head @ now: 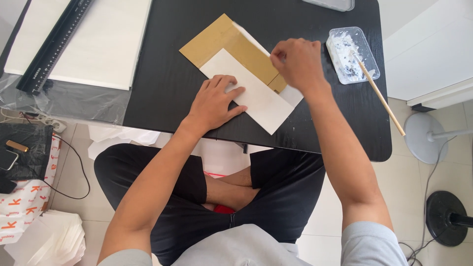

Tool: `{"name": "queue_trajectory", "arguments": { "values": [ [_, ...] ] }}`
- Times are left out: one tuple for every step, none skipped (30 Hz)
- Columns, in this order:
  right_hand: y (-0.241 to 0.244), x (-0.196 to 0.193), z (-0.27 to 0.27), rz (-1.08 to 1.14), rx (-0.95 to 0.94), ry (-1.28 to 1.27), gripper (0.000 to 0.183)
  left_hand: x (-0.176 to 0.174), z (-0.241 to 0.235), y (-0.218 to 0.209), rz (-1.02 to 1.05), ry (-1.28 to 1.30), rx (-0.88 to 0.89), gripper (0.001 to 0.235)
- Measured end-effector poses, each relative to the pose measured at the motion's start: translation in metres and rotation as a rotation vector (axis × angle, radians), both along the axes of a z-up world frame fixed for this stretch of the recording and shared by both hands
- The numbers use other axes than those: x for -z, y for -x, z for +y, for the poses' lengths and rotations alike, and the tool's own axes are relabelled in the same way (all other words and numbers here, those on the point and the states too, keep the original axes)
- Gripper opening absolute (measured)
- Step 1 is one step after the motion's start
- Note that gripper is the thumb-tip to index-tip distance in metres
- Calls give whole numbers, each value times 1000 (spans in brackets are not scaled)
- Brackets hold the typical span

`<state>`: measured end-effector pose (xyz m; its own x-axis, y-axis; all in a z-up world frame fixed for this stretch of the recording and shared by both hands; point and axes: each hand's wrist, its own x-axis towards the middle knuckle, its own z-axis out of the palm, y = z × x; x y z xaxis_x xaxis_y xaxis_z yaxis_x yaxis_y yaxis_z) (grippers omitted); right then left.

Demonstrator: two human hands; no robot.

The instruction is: Applying glue and folding the bottom of a paper bag to seal it.

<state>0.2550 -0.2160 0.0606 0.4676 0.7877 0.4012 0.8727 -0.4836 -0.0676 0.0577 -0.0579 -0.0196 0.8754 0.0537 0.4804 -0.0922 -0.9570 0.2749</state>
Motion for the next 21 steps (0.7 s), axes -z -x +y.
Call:
{"name": "queue_trajectory", "arguments": {
  "values": [
    [8, 2, -1, 0, -1, 1, 10, 3, -1, -2, 0, 1, -1, 43],
    [15, 4, -1, -50, -18, 10, 10, 6, -1, -3, 30, -26, -13, 48],
    [23, 7, -1, -100, -36, 19, 10, 8, -1, -4, 61, -54, -25, 54],
    [26, 11, -1, -101, -41, 21, 10, 9, -1, -4, 60, -51, -29, 54],
    [29, 15, -1, -139, -44, 19, 11, 11, -1, -3, 66, -52, -33, 54],
    [32, 19, -2, -176, -45, 18, 11, 12, -2, -3, 73, -53, -34, 54],
    [32, 21, 0, -176, -47, 20, 11, 4, -2, -2, 74, -50, -35, 54],
    [33, 24, 2, -154, -8, 123, 11, -4, -2, -1, 231, -42, -32, 57],
    [33, 26, 4, -132, 31, 226, 13, -12, -3, 0, 387, -35, -27, 60],
    [33, 30, 3, -131, 29, 228, 13, -12, -3, -1, 389, -33, -29, 60],
    [34, 34, 3, -171, 12, 238, 12, -11, -3, -1, 401, -33, -32, 60],
    [34, 38, 2, -213, -5, 249, 12, -11, -3, -3, 413, -34, -36, 61],
    [34, 39, 2, -213, -6, 251, 12, -11, -2, -3, 414, -31, -37, 61],
    [35, 40, 1, -246, -17, 268, 12, -10, -2, -3, 409, -34, -39, 61],
    [36, 41, 1, -279, -29, 284, 11, -9, -2, -3, 405, -37, -41, 61],
    [36, 42, 1, -280, -29, 286, 11, -10, -2, -3, 404, -36, -42, 61],
    [36, 44, 0, -301, -39, 293, 10, -10, -2, -3, 413, -31, -44, 61],
    [36, 45, 0, -323, -48, 300, 9, -11, -2, -4, 421, -27, -45, 61],
    [36, 46, 0, -324, -48, 300, 9, -11, -2, -4, 420, -27, -45, 61],
    [36, 47, 1, -327, -60, 304, 9, -12, -2, -4, 426, -22, -44, 61],
    [37, 47, 1, -330, -71, 307, 8, -12, -2, -4, 431, -18, -43, 61]
  ]
}}
